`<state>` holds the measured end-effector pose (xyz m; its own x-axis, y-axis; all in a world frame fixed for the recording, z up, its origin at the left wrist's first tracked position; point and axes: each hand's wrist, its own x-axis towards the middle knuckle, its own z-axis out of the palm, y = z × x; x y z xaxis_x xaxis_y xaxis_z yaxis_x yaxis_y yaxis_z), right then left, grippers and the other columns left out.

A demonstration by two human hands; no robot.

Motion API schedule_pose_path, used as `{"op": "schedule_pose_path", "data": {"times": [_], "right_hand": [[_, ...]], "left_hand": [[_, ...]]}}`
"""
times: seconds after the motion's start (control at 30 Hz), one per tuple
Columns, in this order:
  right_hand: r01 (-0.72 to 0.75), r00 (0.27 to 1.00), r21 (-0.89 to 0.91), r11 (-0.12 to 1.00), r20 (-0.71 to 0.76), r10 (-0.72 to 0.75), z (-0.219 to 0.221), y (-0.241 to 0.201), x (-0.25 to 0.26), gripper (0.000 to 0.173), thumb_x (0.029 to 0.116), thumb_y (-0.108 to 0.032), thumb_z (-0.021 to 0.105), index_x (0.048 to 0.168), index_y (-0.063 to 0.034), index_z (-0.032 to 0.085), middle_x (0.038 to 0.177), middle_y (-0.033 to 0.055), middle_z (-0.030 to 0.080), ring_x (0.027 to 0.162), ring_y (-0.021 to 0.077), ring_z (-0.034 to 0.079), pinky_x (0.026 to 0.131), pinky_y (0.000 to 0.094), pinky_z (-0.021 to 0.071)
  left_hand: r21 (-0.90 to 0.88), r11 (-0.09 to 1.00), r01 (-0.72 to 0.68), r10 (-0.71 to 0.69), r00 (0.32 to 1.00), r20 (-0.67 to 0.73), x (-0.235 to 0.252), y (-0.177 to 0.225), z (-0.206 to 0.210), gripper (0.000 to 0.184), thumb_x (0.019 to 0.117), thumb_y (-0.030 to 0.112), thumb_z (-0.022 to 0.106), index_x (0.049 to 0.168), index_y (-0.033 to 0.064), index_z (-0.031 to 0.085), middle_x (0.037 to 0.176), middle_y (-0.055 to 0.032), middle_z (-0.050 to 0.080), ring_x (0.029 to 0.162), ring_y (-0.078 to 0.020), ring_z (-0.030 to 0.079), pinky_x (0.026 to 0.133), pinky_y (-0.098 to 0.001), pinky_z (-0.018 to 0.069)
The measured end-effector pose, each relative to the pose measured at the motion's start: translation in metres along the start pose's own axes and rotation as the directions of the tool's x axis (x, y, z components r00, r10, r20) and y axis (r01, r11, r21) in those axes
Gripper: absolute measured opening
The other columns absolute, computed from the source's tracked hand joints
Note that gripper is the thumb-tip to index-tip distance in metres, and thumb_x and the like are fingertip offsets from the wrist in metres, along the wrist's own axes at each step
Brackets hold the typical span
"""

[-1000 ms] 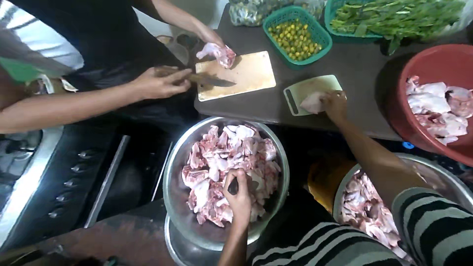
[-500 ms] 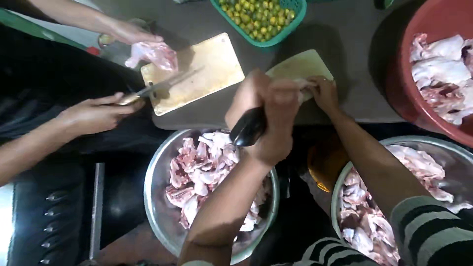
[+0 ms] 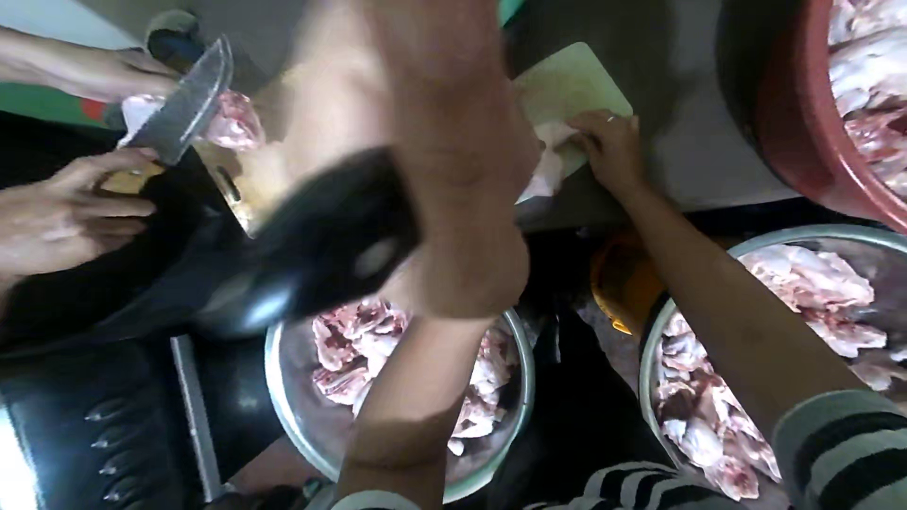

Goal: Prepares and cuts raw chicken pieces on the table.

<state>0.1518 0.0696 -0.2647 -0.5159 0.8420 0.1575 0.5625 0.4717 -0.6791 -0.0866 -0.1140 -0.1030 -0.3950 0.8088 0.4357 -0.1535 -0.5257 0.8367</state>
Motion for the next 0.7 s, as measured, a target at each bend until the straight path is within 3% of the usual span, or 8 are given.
{"op": "schedule_pose_path", "data": {"times": [0.1, 0.13, 0.17, 0.23, 0.3, 0.4, 0.53, 0.7], "right_hand": [[0.027, 0.999, 0.012, 1.000, -0.028, -0.027, 0.002, 0.002, 0.001, 0.026, 0.1036, -0.019, 0.058, 0.123, -0.0164, 0.076, 0.126, 0.0095, 0.072, 0.113, 0.0300, 0.068, 0.103, 0.0576, 0.0425], [0.035, 0.999, 0.020, 0.999, -0.032, -0.034, 0.003, 0.003, 0.001, 0.026, 0.1037, -0.018, 0.058, 0.122, -0.0160, 0.076, 0.125, 0.0100, 0.072, 0.113, 0.0305, 0.068, 0.103, 0.0582, 0.0421], [0.040, 0.999, 0.023, 0.999, -0.032, -0.039, 0.004, 0.003, 0.000, 0.026, 0.1034, -0.017, 0.058, 0.122, -0.0154, 0.076, 0.126, 0.0110, 0.072, 0.113, 0.0314, 0.068, 0.103, 0.0593, 0.0416], [0.040, 0.999, 0.023, 0.999, -0.029, -0.040, 0.004, 0.001, 0.000, 0.026, 0.1027, -0.015, 0.058, 0.122, -0.0144, 0.076, 0.127, 0.0126, 0.071, 0.113, 0.0331, 0.067, 0.102, 0.0602, 0.0411], [0.040, 0.998, 0.020, 0.999, -0.039, -0.039, 0.002, 0.000, 0.004, 0.026, 0.1028, -0.015, 0.059, 0.122, -0.0143, 0.076, 0.126, 0.0125, 0.072, 0.113, 0.0327, 0.068, 0.103, 0.0591, 0.0415], [0.008, 1.000, -0.013, 1.000, 0.003, -0.008, 0.000, -0.005, 0.002, 0.027, 0.1033, -0.017, 0.058, 0.125, -0.0148, 0.074, 0.130, 0.0147, 0.068, 0.114, 0.0344, 0.066, 0.103, 0.0605, 0.0408], [0.054, 0.995, 0.004, 0.999, -0.079, -0.054, 0.004, -0.019, -0.023, 0.046, 0.0982, -0.026, 0.066, 0.141, -0.0122, 0.062, 0.152, 0.0280, 0.044, 0.124, 0.0482, 0.055, 0.101, 0.0668, 0.0407], [0.264, 0.964, 0.016, 0.964, 0.039, -0.264, 0.012, -0.021, -0.045, 0.040, 0.0977, -0.035, 0.069, 0.132, -0.0150, 0.068, 0.136, 0.0122, 0.066, 0.126, 0.0367, 0.059, 0.108, 0.0633, 0.0377]], "left_hand": [[0.063, 0.997, -0.040, 0.030, 0.989, 0.147, 0.003, -0.015, -0.001, 0.022, 0.1052, 0.026, 0.041, 0.089, 0.0157, 0.052, 0.068, 0.0075, 0.045, 0.056, -0.0071, 0.042, 0.052, -0.0246, 0.0407], [0.110, 0.991, -0.072, 0.062, 0.994, 0.088, 0.007, -0.027, 0.028, 0.022, 0.1082, 0.023, 0.038, 0.093, 0.0153, 0.053, 0.068, 0.0076, 0.048, 0.057, -0.0064, 0.045, 0.053, -0.0248, 0.0439], [0.154, 0.985, -0.080, 0.113, 0.969, -0.221, 0.012, -0.043, 0.081, 0.026, 0.1068, 0.019, 0.047, 0.083, 0.0175, 0.056, 0.057, 0.0102, 0.047, 0.047, -0.0030, 0.044, 0.045, -0.0221, 0.0418], [0.202, 0.978, -0.058, 0.104, 0.969, -0.225, 0.017, -0.061, 0.113, 0.030, 0.1081, 0.015, 0.048, 0.079, 0.0192, 0.050, 0.054, 0.0121, 0.042, 0.046, -0.0008, 0.043, 0.045, -0.0212, 0.0414], [0.195, 0.978, -0.076, 0.100, 0.988, -0.121, 0.021, -0.065, 0.111, 0.027, 0.1082, 0.014, 0.047, 0.081, 0.0187, 0.048, 0.055, 0.0124, 0.041, 0.048, -0.0003, 0.043, 0.046, -0.0202, 0.0415], [0.180, 0.982, -0.063, 0.086, 0.988, -0.126, 0.019, -0.063, 0.108, 0.028, 0.1082, 0.016, 0.048, 0.080, 0.0189, 0.047, 0.054, 0.0120, 0.039, 0.046, -0.0008, 0.041, 0.045, -0.0204, 0.0397], [0.157, 0.986, -0.055, 0.082, 0.982, -0.172, 0.016, -0.061, 0.102, 0.032, 0.1074, 0.016, 0.047, 0.076, 0.0192, 0.046, 0.052, 0.0107, 0.037, 0.045, -0.0028, 0.040, 0.046, -0.0220, 0.0403], [0.150, 0.986, -0.066, 0.095, 0.977, -0.191, 0.012, -0.062, 0.100, 0.034, 0.1085, 0.016, 0.045, 0.075, 0.0187, 0.044, 0.051, 0.0099, 0.037, 0.044, -0.0029, 0.040, 0.045, -0.0216, 0.0389]]}}
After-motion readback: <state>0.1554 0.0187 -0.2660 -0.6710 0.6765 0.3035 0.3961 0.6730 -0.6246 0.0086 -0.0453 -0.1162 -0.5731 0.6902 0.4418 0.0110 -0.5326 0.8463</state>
